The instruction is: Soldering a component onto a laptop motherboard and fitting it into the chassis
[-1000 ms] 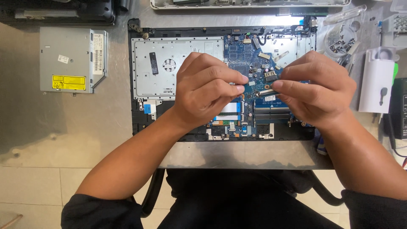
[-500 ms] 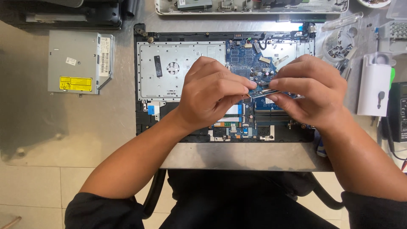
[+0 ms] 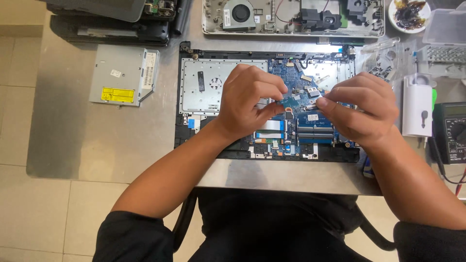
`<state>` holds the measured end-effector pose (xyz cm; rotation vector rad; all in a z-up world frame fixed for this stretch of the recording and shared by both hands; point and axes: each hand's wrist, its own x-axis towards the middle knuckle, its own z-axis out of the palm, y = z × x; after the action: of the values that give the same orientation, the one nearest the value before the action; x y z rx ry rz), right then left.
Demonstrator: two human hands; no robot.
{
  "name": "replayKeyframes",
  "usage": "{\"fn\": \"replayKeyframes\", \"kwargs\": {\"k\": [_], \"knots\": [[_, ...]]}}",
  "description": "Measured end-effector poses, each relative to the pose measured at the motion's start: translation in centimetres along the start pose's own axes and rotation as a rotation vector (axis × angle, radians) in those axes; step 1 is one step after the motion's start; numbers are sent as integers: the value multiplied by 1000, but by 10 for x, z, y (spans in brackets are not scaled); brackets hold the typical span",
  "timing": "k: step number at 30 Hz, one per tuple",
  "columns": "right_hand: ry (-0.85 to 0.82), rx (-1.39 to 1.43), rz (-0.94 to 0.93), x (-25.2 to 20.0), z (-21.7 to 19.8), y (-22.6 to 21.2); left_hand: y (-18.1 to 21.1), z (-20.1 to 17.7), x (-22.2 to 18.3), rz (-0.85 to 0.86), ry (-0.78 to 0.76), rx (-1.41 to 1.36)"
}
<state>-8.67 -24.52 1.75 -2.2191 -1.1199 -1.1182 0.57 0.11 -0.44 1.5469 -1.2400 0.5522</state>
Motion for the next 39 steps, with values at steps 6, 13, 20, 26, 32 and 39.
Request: {"fn": "replayKeyframes", "kwargs": {"k": [6,13,20,26,32,39], "knots": [[-51,-28,-76,18,-5,-5,6,-8,11,36,-36,-143],[-34,172,262,41,-8,-44,39,-39,16,-23,1,-199],[-182,335,482,68,19,-80,84,-81,-42,-487,-29,-235],[-345,336,385,90,50,-86,89,-128,-97,-612,61,197],[-476,364,407,122,95,-86,70,-169,-113,-699,-36,340],[-535,356,420,121,141,-70,63,-179,-112,-740,-279,359]]}}
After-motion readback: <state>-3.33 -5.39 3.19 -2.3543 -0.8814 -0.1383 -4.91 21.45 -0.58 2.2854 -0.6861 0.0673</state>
